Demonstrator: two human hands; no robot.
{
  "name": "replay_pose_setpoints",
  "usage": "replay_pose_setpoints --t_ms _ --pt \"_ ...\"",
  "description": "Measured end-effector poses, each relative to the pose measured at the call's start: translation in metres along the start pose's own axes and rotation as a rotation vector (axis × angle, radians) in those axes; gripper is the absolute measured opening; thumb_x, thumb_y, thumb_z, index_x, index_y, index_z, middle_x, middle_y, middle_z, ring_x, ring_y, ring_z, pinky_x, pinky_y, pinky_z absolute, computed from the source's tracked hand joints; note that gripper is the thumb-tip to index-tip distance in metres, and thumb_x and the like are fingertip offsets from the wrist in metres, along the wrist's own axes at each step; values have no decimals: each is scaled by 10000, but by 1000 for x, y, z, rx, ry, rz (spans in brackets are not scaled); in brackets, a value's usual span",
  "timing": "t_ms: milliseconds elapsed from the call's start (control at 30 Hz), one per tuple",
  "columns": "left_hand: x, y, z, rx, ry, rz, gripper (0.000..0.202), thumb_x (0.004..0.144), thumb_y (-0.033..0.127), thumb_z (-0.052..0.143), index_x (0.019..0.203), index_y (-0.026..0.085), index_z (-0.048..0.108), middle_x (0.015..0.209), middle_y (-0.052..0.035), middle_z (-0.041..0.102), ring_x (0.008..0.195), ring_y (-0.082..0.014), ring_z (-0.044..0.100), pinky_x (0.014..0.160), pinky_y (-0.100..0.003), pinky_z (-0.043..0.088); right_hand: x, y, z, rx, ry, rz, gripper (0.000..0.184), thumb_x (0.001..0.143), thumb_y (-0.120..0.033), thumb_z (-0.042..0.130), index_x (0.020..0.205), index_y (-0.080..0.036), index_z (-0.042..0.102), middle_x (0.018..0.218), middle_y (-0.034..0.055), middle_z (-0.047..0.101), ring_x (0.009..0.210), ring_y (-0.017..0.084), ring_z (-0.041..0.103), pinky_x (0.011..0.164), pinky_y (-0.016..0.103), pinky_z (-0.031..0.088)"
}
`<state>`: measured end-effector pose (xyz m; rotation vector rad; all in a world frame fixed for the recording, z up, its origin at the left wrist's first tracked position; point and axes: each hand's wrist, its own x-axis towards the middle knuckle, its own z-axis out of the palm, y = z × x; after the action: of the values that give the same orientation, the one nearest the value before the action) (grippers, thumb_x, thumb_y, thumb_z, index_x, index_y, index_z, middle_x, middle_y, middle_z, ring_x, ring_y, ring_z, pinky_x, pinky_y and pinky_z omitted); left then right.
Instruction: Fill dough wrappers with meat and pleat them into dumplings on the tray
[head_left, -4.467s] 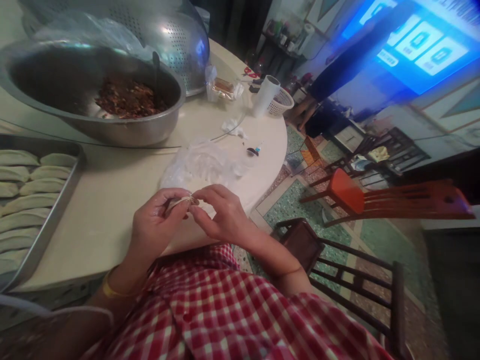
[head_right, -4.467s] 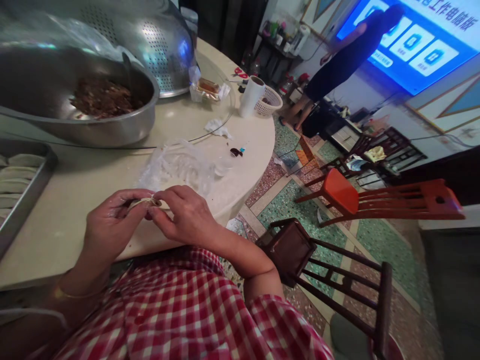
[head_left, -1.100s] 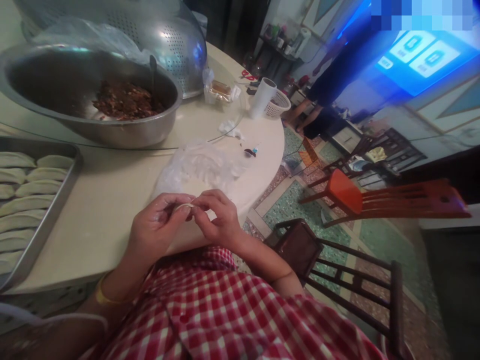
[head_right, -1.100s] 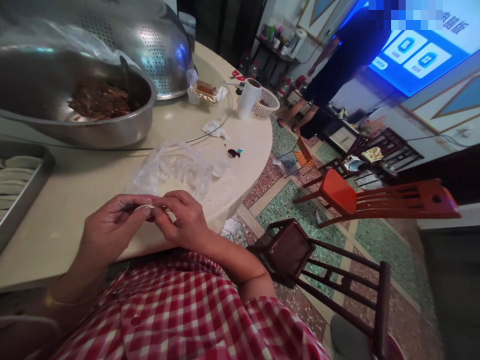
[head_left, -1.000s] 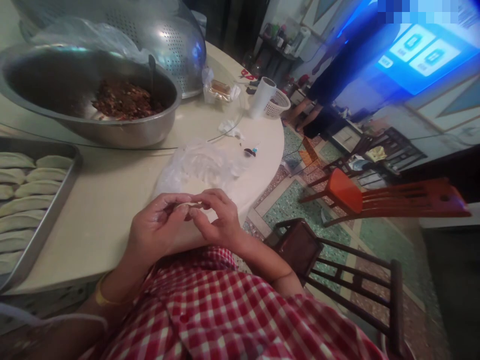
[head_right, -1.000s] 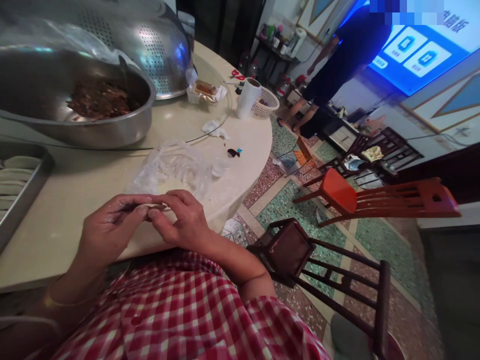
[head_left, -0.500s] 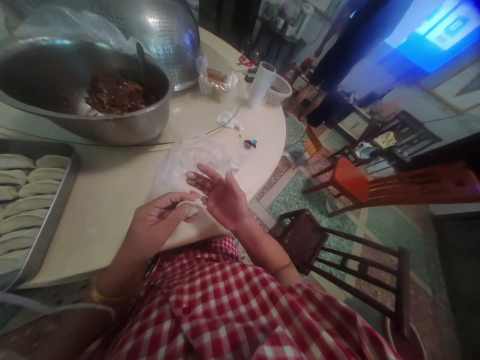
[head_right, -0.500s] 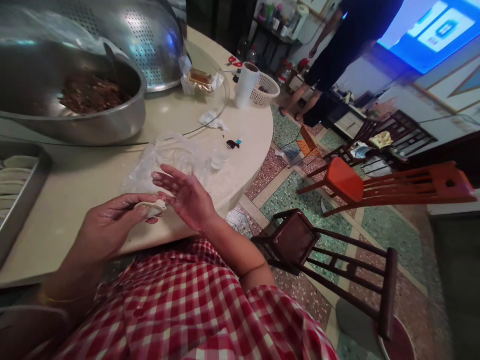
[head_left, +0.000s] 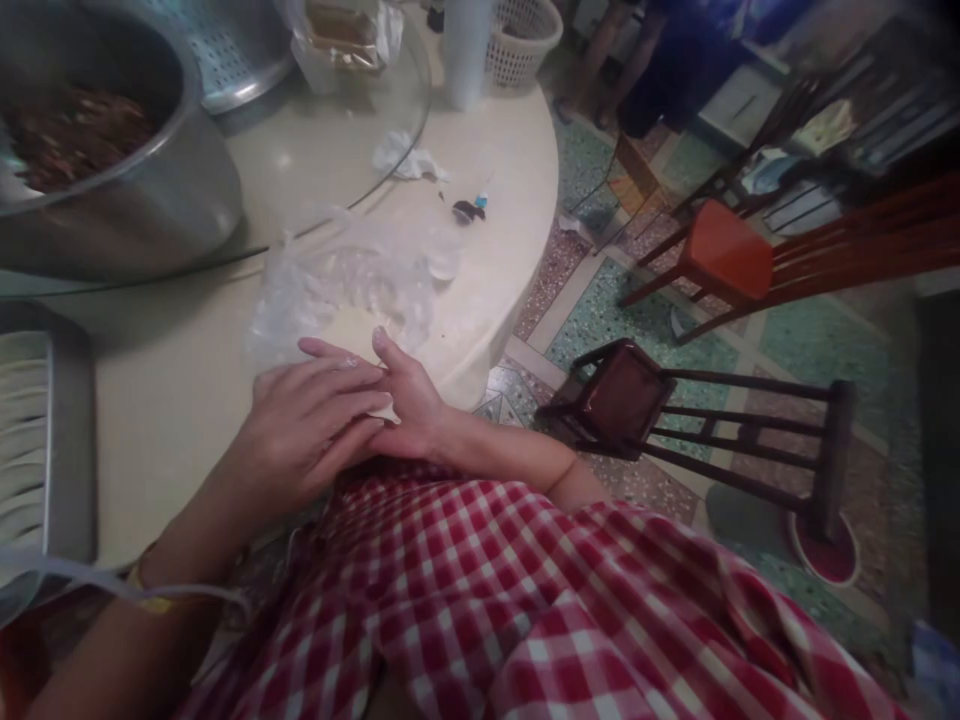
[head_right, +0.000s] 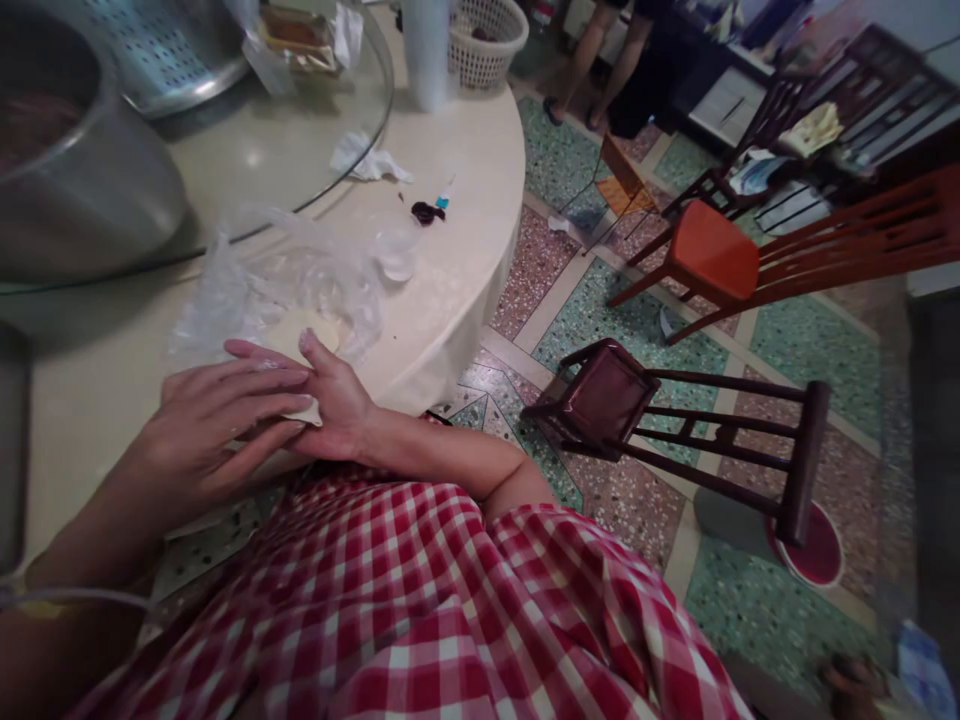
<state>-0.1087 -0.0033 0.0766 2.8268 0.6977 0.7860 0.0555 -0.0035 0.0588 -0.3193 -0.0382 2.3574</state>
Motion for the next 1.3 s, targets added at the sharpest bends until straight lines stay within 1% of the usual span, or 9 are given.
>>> replay_pose_setpoints --t_ms 167,333,500,667,800,967,1067,1200,1300 --pt "4 -1 1 152 43 108 146 933 165 656 1065 226 675 1148 -82 755 1011 -268 676 889 -468 477 -1 2 -4 98 49 -55 606 1078 -426 100 1192 -192 647 794 15 688 696 136 663 644 234 598" --pt "4 -7 3 177 114 158 147 918 142 672 1048 212 673 1015 -81 750 1016 -283 622 842 -442 458 -6 3 0 105 52 -72 605 1078 -432 124 1164 -170 662 814 31 689 699 129 649 644 222 590" --pt "6 -7 4 193 80 137 232 913 173 699 1133 243 671 1123 -83 720 1080 -287 602 869 -431 443 -4 3 -3 89 62 -107 598 1070 -465 139 1169 -185 657 831 26 693 722 149 661 623 251 588" --pt "12 -4 8 184 66 152 128 931 247 687 1048 297 673 1166 -27 695 1102 -279 607 894 -412 437 -2 4 -2 90 101 -140 565 1068 -455 167 1088 -195 669 813 9 674 701 136 648 604 216 564" --pt "16 -2 12 124 63 166 93 938 255 672 1025 289 660 1202 -24 666 1132 -277 607 931 -411 454 -2 5 -5 92 121 -142 519 1053 -475 224 1091 -202 665 820 15 672 741 161 659 622 237 568" --pt "15 -2 9 90 16 112 250 971 304 639 1218 274 632 1258 -57 645 1155 -269 612 977 -421 476 -3 5 -16 81 41 -164 522 1026 -552 277 1197 -230 650 884 20 680 791 171 659 664 269 582" --pt "12 -4 4 121 42 64 292 955 252 662 1243 279 627 1167 -64 677 1110 -262 625 955 -440 484 -5 4 -17 54 45 -194 532 1030 -533 254 1231 -226 639 853 20 680 747 173 649 646 279 581" --pt "11 -6 4 144 47 115 207 910 171 696 1089 273 679 1074 -46 733 1015 -255 641 860 -430 474 -11 3 -11 54 -5 -184 589 1058 -410 115 1244 -206 635 813 31 682 740 168 664 661 274 584" --pt "11 -4 9 159 48 149 173 902 164 691 1044 264 688 1043 -41 758 956 -252 650 828 -440 459 -11 4 -8 59 19 -170 602 1059 -360 79 1286 -203 614 810 37 695 729 159 666 671 256 582"
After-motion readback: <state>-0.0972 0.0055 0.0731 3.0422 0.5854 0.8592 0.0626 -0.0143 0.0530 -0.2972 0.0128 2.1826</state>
